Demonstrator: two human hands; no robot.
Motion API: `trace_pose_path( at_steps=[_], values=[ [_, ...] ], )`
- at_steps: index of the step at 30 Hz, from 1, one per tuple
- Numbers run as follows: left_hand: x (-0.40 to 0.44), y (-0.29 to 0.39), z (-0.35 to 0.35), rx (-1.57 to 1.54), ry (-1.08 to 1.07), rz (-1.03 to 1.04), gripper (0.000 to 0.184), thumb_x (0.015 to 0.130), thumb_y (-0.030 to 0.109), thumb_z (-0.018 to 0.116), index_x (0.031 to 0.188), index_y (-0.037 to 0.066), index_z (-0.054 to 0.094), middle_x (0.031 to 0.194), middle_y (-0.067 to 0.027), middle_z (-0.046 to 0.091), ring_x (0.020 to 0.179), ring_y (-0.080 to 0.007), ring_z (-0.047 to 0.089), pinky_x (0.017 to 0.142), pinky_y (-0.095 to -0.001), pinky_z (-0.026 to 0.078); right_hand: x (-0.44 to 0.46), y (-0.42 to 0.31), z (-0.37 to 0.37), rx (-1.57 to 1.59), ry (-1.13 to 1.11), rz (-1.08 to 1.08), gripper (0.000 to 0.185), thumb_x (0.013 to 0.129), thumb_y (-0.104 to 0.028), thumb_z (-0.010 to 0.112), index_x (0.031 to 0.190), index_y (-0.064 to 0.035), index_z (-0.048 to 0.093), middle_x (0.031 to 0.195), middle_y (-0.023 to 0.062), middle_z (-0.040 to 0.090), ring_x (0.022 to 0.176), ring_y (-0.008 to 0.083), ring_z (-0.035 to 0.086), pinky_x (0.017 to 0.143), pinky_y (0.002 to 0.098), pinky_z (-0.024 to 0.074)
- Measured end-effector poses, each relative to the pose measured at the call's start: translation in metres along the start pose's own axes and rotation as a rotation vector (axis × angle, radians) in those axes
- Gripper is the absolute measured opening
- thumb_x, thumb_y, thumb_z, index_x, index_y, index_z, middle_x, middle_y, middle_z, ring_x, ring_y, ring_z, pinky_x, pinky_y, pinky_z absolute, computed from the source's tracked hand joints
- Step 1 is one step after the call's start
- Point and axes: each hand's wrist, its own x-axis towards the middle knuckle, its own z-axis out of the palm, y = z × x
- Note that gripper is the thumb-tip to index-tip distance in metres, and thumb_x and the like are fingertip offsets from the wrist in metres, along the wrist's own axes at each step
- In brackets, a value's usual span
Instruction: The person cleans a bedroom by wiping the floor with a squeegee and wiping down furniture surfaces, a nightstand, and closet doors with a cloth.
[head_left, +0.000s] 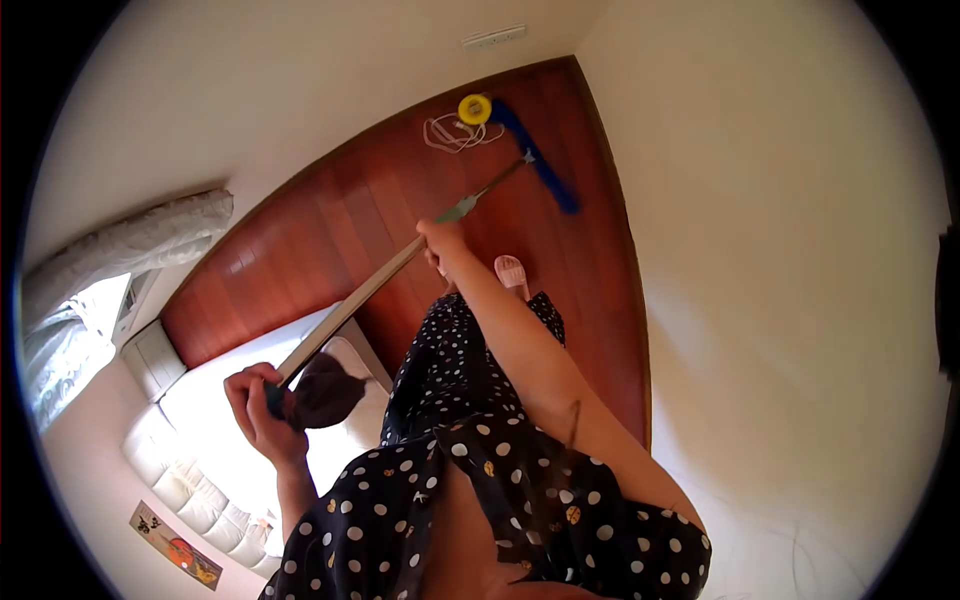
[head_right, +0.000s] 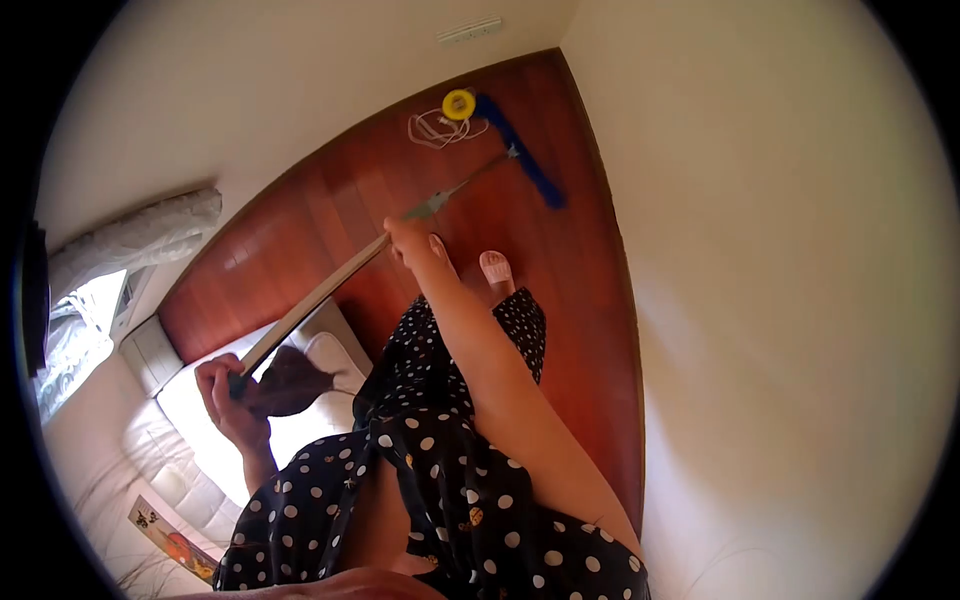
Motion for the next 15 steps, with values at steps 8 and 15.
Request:
trace_pose_path(
  at_steps=[8, 15],
  values=[
    [0.048, 0.001, 0.025, -0.144, -0.356, 0.193, 0.012, 0.085, 0.011, 0.042, 0.094, 0.004, 0.041, 0.082, -0.0105, 0.053, 0.072, -0.0143, 0.048, 0.072, -0.0269, 0.04, -0.02, -0.044, -0.051, 0.312, 0.042, -0.116, 0.021, 0.078, -0.02, 0.06, 0.064, -0.0097, 0.047, 0.052, 0.0025, 0.044, 0.04, 0.0127, 0.042, 0.034, 0.026, 0.0305],
    [0.081, 0.03, 0.139, -0.098, -0.276, 0.225, 0.004, 0.087, 0.007, 0.043, 0.084, 0.006, 0.046, 0.082, -0.0049, 0.056, 0.069, -0.0074, 0.045, 0.058, -0.0196, 0.036, 0.047, -0.147, -0.103, 0.408, 0.129, -0.11, 0.019, 0.079, -0.016, 0.054, 0.064, -0.0078, 0.046, 0.047, 0.0056, 0.04, 0.034, 0.0152, 0.041, 0.03, 0.0313, 0.0286]
  ],
)
